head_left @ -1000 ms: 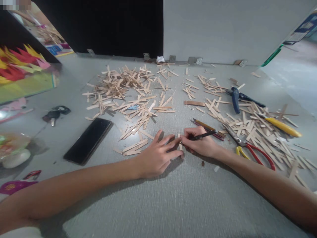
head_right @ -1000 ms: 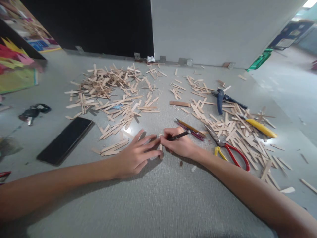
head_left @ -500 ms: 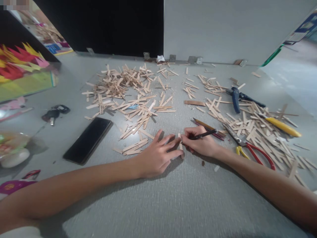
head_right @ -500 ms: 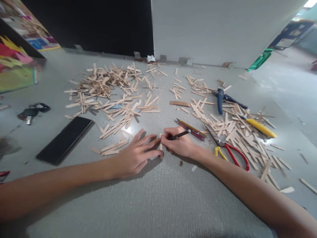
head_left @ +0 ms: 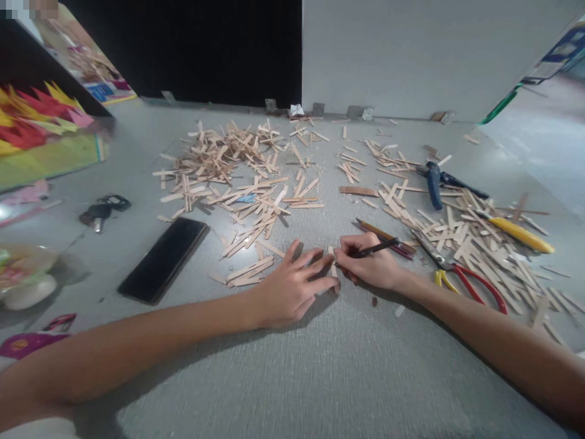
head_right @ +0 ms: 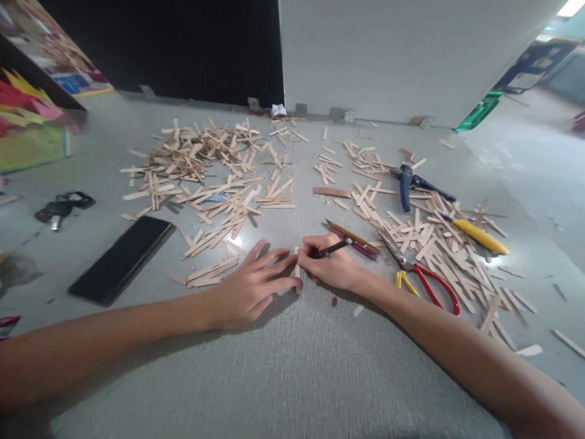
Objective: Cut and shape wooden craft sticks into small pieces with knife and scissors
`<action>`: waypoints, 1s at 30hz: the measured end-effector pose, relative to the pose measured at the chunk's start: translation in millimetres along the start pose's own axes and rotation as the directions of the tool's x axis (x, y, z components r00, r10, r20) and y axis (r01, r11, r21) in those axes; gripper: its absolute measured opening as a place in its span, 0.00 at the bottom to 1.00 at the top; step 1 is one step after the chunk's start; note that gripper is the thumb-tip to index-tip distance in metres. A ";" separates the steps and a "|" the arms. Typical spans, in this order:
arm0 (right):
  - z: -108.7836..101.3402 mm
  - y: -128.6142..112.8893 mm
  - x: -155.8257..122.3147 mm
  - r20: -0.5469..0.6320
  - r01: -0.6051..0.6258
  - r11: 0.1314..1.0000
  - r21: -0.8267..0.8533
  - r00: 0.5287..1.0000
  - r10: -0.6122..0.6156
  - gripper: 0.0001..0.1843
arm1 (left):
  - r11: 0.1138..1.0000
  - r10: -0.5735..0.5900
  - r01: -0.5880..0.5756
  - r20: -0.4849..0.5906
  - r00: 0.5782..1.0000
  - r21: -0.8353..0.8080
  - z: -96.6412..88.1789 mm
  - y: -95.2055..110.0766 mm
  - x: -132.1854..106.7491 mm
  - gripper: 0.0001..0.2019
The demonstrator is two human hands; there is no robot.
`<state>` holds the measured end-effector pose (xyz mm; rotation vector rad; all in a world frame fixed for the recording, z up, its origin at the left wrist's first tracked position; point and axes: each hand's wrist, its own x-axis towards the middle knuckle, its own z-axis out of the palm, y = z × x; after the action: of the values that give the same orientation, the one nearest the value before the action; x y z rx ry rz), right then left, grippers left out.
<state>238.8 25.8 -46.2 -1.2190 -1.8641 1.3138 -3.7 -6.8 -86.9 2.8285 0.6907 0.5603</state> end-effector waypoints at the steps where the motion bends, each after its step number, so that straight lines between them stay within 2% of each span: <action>1: 0.0 0.3 0.0 -0.003 0.002 1.000 -0.003 1.000 -0.002 0.23 | 1.000 -0.003 0.003 0.007 1.000 0.000 -0.8 0.3 0.5 0.20; 7: 0.5 2.2 0.8 -0.005 0.006 1.000 0.004 1.000 -0.006 0.22 | 1.000 -0.002 0.002 0.048 0.999 -0.009 -10.6 3.1 4.0 0.20; 16: -0.3 2.0 0.9 0.006 0.020 1.000 0.005 1.000 -0.020 0.21 | 1.000 -0.010 0.010 0.010 1.000 -0.012 0.8 0.6 -0.5 0.19; 25: -1.3 3.5 1.5 0.018 0.063 0.998 -0.032 0.998 -0.062 0.20 | 1.000 -0.012 0.013 0.075 0.997 -0.010 -15.5 3.8 4.6 0.20; 30: -2.8 4.3 1.4 0.017 0.104 0.990 -0.096 0.995 -0.102 0.21 | 1.000 -0.017 0.018 0.066 0.998 -0.012 -9.9 3.0 3.0 0.20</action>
<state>242.1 28.7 -49.3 -1.1481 -1.9919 1.1911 -3.9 -7.2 -76.2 2.8129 0.6967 0.4652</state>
